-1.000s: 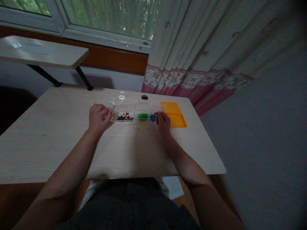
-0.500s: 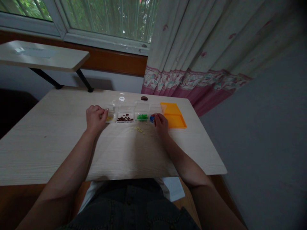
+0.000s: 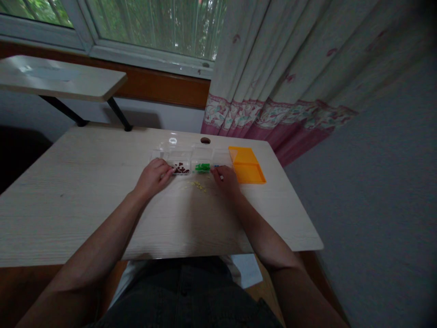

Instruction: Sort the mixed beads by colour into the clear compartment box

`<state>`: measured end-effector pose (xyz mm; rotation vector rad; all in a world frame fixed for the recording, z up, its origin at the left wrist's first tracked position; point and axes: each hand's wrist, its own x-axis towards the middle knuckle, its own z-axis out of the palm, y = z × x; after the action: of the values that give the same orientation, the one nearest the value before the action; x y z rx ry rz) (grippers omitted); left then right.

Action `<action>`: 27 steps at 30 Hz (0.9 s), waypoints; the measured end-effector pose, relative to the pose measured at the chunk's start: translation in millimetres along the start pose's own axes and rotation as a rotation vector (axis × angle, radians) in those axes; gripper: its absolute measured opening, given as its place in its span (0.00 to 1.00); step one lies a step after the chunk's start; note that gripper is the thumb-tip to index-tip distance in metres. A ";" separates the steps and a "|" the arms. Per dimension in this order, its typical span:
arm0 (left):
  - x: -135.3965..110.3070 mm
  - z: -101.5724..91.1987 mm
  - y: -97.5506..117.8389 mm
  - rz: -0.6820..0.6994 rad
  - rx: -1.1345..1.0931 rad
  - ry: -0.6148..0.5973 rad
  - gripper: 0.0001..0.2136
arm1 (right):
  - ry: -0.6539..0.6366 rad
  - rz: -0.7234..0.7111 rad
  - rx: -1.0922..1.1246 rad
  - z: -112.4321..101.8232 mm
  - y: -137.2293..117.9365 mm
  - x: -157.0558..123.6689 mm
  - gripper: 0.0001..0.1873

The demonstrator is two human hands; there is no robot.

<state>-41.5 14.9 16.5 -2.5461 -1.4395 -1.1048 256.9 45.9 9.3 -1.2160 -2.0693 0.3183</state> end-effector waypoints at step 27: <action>-10.9 41.7 31.2 0.009 -0.323 -0.341 0.15 | -0.390 0.013 -0.307 9.6 -33.9 -15.1 0.21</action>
<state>2.2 2.9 -11.4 -3.0903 -1.4063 -1.0112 232.5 16.7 13.5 -1.4369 -2.5172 0.2661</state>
